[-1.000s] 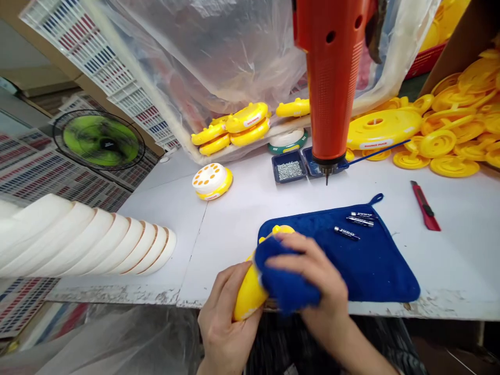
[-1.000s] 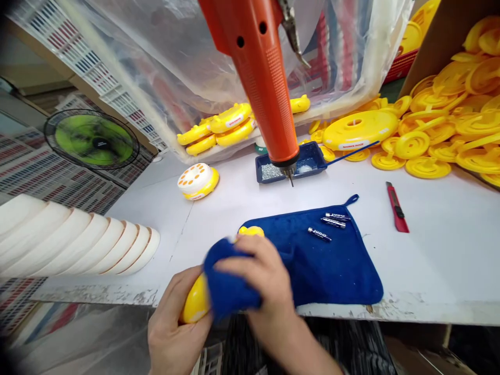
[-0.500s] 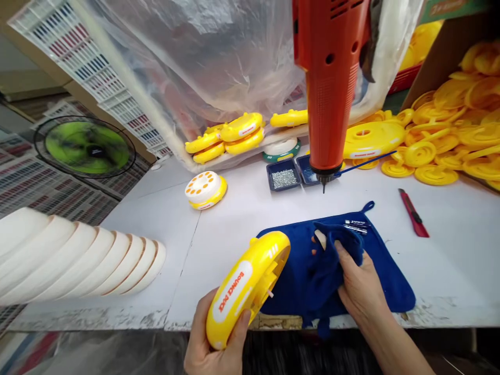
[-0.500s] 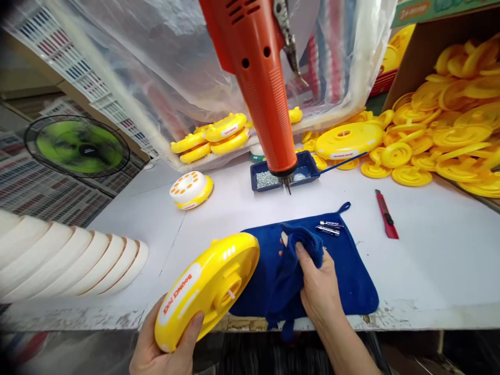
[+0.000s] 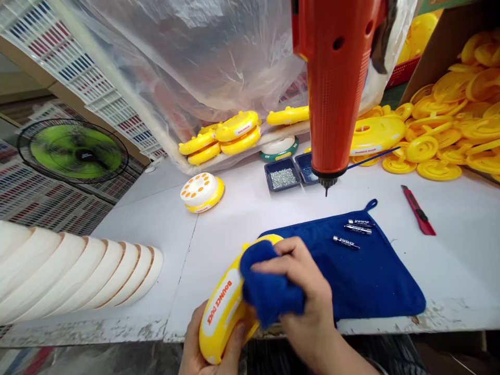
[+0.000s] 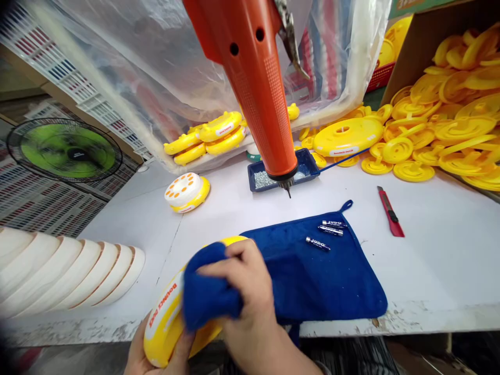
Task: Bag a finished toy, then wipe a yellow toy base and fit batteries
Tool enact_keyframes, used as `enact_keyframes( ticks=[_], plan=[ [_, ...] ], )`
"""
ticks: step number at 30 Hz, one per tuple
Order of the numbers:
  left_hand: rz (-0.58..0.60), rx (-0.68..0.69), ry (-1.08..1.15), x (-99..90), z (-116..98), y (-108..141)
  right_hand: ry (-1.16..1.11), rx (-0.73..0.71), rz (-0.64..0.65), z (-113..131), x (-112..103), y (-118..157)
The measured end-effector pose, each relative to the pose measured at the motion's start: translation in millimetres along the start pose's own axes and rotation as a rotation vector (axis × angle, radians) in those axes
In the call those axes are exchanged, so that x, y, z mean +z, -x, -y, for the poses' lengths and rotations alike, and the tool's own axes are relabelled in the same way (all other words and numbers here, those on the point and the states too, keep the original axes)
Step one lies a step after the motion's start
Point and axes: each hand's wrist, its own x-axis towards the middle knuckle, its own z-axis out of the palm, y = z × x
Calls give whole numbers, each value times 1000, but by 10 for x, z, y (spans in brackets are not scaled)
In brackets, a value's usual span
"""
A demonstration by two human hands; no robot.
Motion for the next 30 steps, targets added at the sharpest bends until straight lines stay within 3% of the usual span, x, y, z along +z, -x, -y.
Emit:
enact_keyframes(
  ticks=[2,6,9,11,14,18,24,27,30],
  plan=[
    [34,37,11,-2,-34,-9,-3,-29,41,35,-24,-26],
    [25,76,113,48,-144,22,77,46,-38,80,-106,-114],
    [86,104,158,78,-189,46,95,-12,45,86,-156,-136],
    [78,95,175,82,-178,47,106,-5,12,80,-165,-129],
    [43,58,194,70,-117,38,124,36,-57,99,-118,-80],
    [84,1,197,44,42,14,77,-53,39,47,-45,-36],
    [35,-180,437,83,338,-50,67,150,-66,-329,-350,-228],
    [40,-162,429,82,357,-66,62,116,-71,-180,-380,-185],
    [64,-173,380,69,318,-83,57,-46,47,42,-167,-73]
  ],
)
